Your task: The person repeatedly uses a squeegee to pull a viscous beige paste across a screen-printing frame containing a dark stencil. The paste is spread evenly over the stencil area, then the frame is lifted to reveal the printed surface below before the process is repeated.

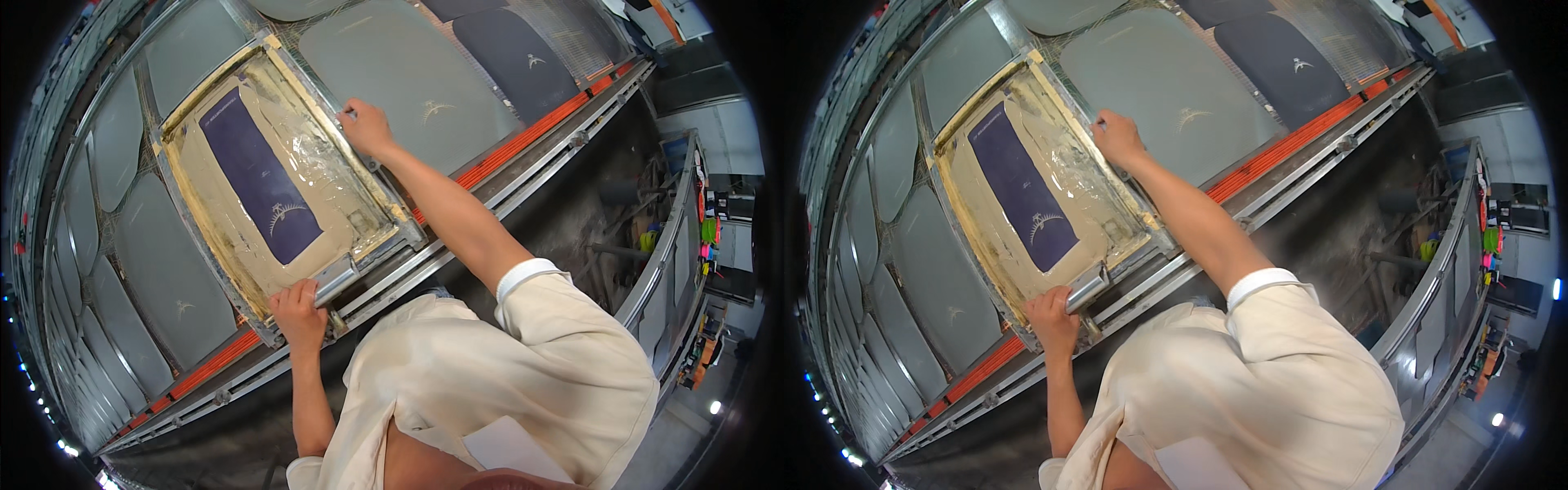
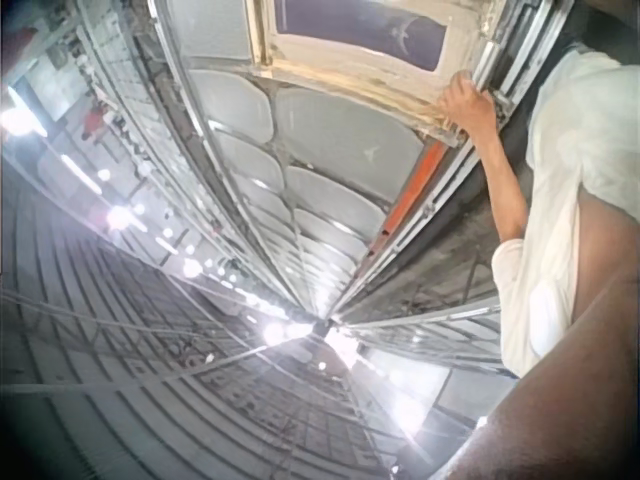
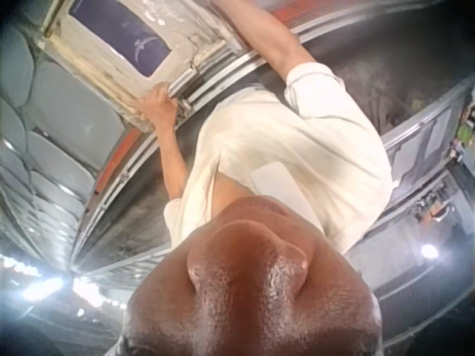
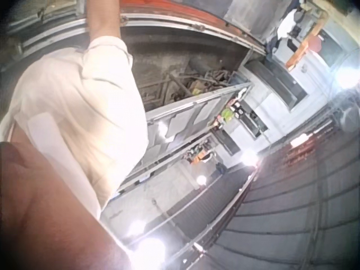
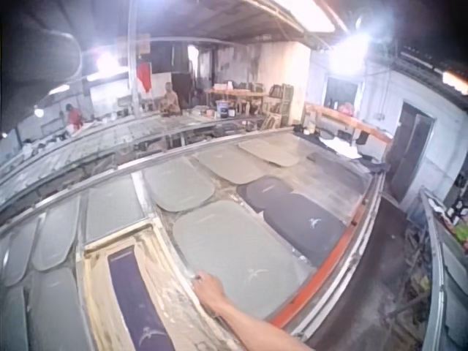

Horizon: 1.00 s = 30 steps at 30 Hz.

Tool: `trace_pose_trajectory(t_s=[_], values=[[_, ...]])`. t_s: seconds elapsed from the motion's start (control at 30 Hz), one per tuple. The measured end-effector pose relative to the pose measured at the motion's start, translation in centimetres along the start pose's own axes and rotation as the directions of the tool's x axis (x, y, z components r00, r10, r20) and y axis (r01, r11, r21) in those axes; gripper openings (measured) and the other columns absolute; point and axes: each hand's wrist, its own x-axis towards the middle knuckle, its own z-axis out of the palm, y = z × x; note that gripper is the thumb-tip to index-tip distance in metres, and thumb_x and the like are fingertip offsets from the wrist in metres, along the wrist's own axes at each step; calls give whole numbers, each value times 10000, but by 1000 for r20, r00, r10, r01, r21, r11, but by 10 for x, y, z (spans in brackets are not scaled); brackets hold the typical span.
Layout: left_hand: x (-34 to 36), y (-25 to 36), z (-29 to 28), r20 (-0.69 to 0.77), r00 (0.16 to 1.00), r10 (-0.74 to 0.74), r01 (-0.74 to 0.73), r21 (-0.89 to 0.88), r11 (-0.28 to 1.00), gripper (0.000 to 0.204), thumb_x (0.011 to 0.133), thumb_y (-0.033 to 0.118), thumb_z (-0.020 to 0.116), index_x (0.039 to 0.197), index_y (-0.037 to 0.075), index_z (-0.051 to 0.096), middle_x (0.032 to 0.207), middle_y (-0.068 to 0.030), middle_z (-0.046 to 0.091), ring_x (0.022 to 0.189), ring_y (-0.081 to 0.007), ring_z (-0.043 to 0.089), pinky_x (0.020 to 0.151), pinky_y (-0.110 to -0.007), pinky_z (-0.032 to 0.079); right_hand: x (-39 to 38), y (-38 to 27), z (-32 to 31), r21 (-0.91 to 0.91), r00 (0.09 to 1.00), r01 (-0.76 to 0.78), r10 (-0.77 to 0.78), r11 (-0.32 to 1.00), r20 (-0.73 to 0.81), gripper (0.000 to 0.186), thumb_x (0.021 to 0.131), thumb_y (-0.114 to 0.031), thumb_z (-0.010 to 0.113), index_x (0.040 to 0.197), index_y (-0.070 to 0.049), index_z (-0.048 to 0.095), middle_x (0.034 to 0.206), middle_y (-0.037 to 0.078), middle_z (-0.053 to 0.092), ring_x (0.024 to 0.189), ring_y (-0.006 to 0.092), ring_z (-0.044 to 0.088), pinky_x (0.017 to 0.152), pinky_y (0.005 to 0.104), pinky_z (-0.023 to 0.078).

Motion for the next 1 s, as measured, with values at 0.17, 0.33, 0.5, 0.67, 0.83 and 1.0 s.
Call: trace_pose_trajectory(t_s=[0.17, 0.33, 0.5, 0.67, 0.83, 1.0], values=[[11, -12, 20, -46, 999, 7, -5, 36, 999, 513, 571, 20, 754, 1073, 102, 688, 1085, -39, 688, 904, -254, 604, 868, -409, 405, 7, -4, -12, -195, 990, -61, 84, 979, 109, 256, 920, -318, 668, 1010, -80, 697, 836, 190, 699, 758, 364, 662, 713, 452, 509], [101, -68, 13, -104, 994, 23, -16, 63, 998, 489, 580, 26, 752, 1058, 104, 689, 1064, -33, 687, 901, -246, 602, 867, -408, 413, 22, -11, -26, -295, 959, 67, 20, 953, 283, 251, 897, -312, 637, 992, -88, 699, 889, 184, 716, 786, 414, 676, 692, 478, 530], [228, -156, 19, -262, 962, 76, -41, 139, 990, 374, 611, 16, 723, 967, 126, 693, 990, -7, 692, 856, -237, 609, 804, -390, 420, 65, -51, -28, -449, 898, 218, 2, 867, 440, 294, 912, -328, 678, 1053, -73, 713, 1014, 181, 716, 968, 381, 667, 819, 476, 520], [345, -234, 7, -324, 939, 120, -54, 206, 977, 252, 662, 36, 753, 892, 136, 738, 912, -39, 712, 842, -242, 645, 790, -396, 427, 149, -110, 34, -19, 798, 486, -434, 874, 419, 458, 908, -395, 709, 1200, -42, 687, 1098, 187, 718, 1047, 370, 665, 912, 436, 518], [406, -239, -30, -128, 992, -4, 4, -3, 1000, 172, 694, 161, 795, 852, 106, 754, 831, -98, 728, 818, -314, 683, 745, -457, 498, 231, -151, 116, 62, 532, 710, -593, 701, 605, 514, 838, -397, 779, 1181, -26, 686, 1105, 186, 718, 1028, 337, 688, 878, 421, 528], [444, -267, -38, 124, 982, -142, 142, 9, 990, 319, 736, 244, 828, 1010, 101, 751, 884, -162, 728, 848, -385, 675, 760, -441, 525, 258, -180, 172, -214, 526, 724, -324, 656, 786, 391, 791, -332, 794, 1033, -35, 717, 893, 178, 732, 877, 367, 703, 786, 453, 539]])
